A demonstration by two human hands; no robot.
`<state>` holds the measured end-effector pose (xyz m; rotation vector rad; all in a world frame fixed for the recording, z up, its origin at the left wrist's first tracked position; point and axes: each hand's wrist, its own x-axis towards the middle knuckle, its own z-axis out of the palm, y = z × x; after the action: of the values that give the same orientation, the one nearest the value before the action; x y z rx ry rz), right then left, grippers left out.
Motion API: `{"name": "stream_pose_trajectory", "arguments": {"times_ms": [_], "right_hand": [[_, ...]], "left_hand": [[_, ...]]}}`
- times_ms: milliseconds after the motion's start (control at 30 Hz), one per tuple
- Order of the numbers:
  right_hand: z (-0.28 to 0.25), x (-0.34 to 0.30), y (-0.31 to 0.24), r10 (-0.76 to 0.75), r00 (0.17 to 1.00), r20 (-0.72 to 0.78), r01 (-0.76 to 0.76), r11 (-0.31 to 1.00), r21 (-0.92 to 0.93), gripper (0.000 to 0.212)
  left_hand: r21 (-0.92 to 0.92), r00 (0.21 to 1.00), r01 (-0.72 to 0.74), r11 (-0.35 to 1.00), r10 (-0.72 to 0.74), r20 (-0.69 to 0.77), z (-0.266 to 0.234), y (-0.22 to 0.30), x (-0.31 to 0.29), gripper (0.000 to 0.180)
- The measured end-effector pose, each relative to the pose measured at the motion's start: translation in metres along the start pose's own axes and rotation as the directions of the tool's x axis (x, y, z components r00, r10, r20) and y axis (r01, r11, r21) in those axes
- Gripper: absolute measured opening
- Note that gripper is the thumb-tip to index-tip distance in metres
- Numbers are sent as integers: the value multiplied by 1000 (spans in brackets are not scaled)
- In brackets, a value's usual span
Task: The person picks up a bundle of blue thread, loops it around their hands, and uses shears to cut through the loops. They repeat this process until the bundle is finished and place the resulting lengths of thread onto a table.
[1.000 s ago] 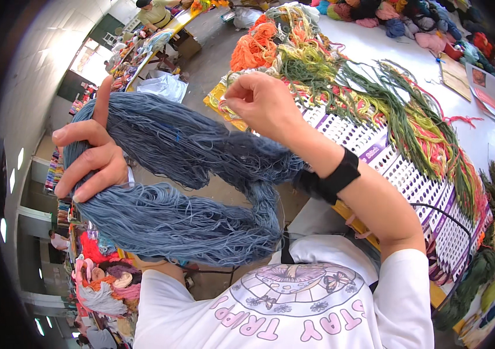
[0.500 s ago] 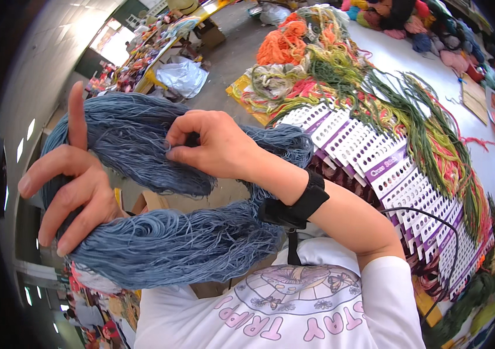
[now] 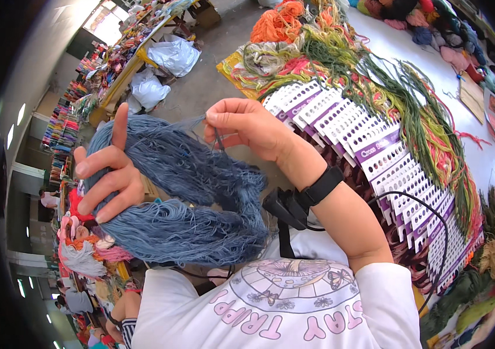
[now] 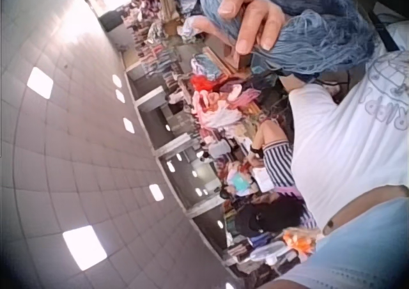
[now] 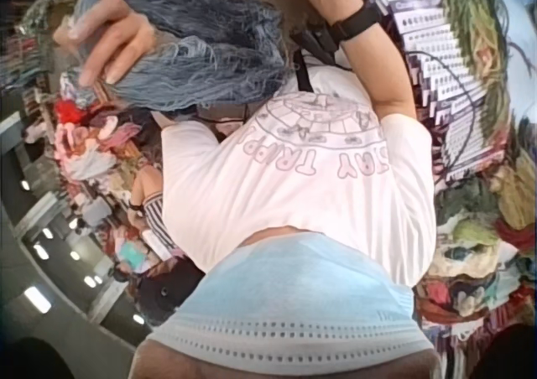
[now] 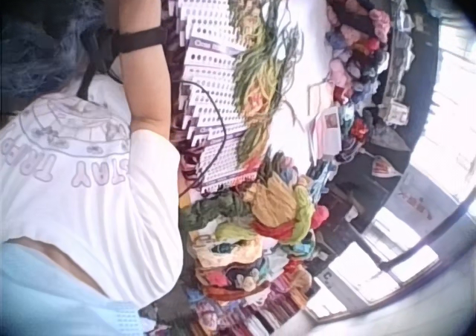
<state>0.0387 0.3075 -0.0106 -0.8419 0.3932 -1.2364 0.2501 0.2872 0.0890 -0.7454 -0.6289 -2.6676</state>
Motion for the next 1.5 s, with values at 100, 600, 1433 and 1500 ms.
{"name": "stream_pose_trajectory", "arguments": {"times_ms": [100, 600, 1433, 1500], "right_hand": [[-10, -5, 2, 5, 996, -85, -1, 999, 51, 13], [-43, -18, 0, -119, 900, -418, 122, 992, -20, 12], [-52, -33, -7, -765, 475, -435, -18, 486, -874, 18], [-34, -34, -12, -533, 714, -454, 72, 701, -710, 19]], "left_hand": [[6, 999, -10, 1000, 10, -41, -13, -3, -12, 82], [-41, 974, -67, 997, 57, -220, -55, -7, -19, 85], [1, 985, -86, 996, 85, -147, -77, 21, -30, 76], [8, 984, -39, 999, 40, -175, -74, 19, -19, 76]]}}
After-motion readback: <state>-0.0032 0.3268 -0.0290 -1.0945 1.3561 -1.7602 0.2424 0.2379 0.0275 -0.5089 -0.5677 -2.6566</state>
